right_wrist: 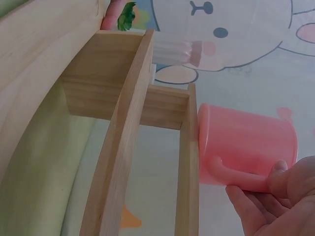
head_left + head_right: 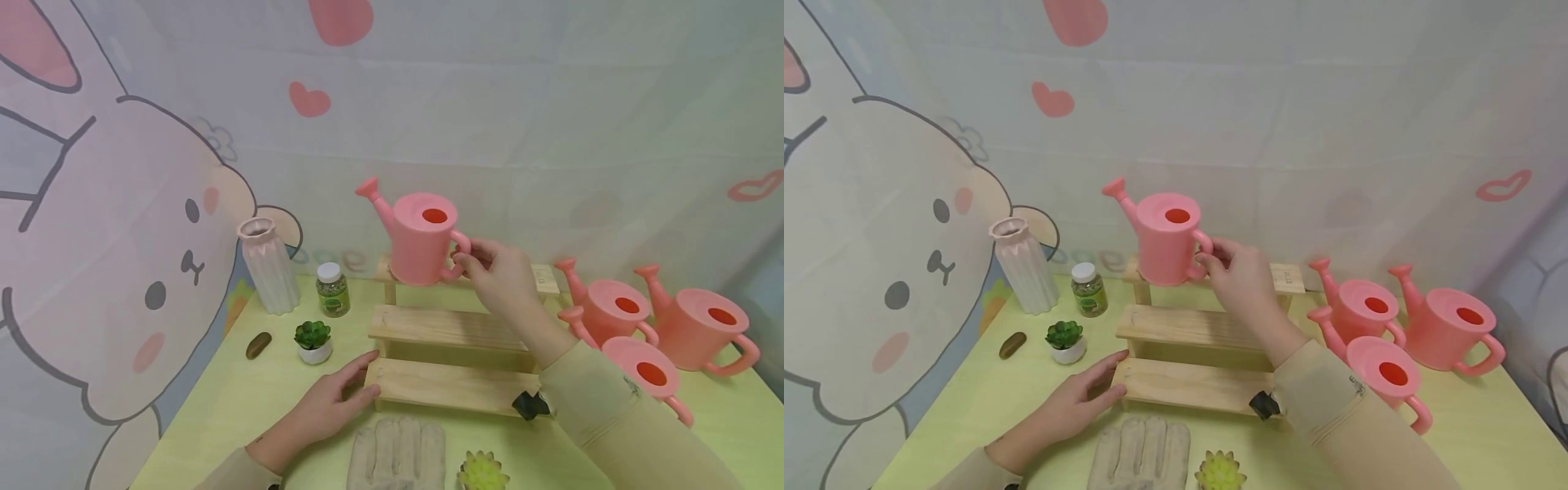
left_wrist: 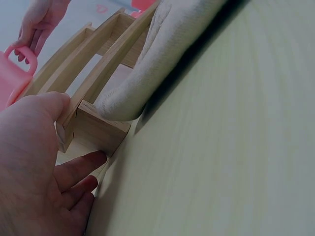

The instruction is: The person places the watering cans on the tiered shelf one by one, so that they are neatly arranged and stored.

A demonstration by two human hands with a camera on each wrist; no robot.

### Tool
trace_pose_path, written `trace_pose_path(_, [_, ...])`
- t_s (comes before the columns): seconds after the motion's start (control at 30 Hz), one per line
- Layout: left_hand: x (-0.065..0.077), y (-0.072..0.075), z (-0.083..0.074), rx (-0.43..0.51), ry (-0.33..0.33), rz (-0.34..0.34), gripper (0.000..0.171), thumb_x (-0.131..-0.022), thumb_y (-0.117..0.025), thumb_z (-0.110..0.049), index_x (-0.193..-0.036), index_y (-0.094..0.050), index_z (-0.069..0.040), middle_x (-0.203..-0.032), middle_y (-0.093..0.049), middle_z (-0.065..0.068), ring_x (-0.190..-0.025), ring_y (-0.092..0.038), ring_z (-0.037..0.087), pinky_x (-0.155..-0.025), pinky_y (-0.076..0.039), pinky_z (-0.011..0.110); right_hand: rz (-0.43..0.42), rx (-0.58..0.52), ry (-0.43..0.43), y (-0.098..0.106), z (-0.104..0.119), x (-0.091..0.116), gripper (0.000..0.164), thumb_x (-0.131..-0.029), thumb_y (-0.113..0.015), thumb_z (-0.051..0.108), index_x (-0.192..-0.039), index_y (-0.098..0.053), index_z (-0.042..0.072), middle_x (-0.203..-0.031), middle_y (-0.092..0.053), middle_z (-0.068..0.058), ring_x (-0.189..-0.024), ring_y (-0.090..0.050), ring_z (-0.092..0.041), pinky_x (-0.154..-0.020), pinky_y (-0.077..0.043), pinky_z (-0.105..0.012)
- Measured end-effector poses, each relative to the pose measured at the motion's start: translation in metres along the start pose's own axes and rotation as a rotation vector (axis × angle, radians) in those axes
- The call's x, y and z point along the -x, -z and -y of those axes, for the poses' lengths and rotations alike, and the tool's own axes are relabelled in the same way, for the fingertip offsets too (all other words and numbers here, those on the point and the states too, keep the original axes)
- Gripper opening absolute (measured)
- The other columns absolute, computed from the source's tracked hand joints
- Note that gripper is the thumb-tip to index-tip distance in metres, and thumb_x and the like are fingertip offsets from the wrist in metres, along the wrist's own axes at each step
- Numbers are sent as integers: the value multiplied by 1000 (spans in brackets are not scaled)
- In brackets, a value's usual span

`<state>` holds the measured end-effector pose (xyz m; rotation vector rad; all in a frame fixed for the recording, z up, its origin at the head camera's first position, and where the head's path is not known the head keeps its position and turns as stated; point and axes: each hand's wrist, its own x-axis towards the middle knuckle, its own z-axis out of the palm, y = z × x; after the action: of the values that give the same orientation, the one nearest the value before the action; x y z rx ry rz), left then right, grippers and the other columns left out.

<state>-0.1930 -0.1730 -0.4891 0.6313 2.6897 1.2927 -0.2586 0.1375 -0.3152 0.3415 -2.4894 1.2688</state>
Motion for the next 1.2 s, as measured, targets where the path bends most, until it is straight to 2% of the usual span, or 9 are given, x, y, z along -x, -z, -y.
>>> trace_pose_path(0.2, [0,0,0,-1,-5,-1,59,-101,-58,-53,-155,-37,-44,-141,-66,-5,-129,-62,10,-111,-47,49,9,25,-3,-5,0,-9,31,-99,-70,31,-123,-73,12,-103,-80,-4,-96,-76,-19,-55,-47,-24])
trace_pose_path(0.4, [0,0,0,5,-1,9,59,-101,-57,-55,-155,-37,-44,-144,-63,-4,-130,-62,10,-111,-47,49,-5,56,14,-6,1,-12,35,-99,-69,32,-128,-71,12,-101,-80,-4,-97,-74,-20,-53,-47,-28])
trace_pose_path(0.77, [0,-1,0,-10,6,-1,59,-101,-57,-55,-155,-37,-46,-140,-66,-3,-128,-63,10,-109,-48,49,-6,65,7,-14,6,-16,36,-100,-67,32,-132,-69,15,-112,-78,-5,-103,-73,-22,-59,-50,-28])
trace_pose_path(0.97, [-1,-2,0,-5,5,-1,58,-101,-57,-55,-154,-37,-46,-140,-66,-5,-128,-63,9,-109,-49,47,-10,48,19,-14,6,-16,38,-100,-67,33,-131,-69,11,-112,-78,-7,-102,-75,-23,-61,-52,-30])
trace_pose_path(1.2, [-1,-2,2,-5,11,-3,58,-100,-58,-56,-154,-37,-48,-142,-65,-3,-129,-63,10,-110,-48,48,-5,28,11,-16,7,-16,38,-100,-67,31,-133,-67,11,-116,-76,-9,-105,-74,-24,-80,-62,-39])
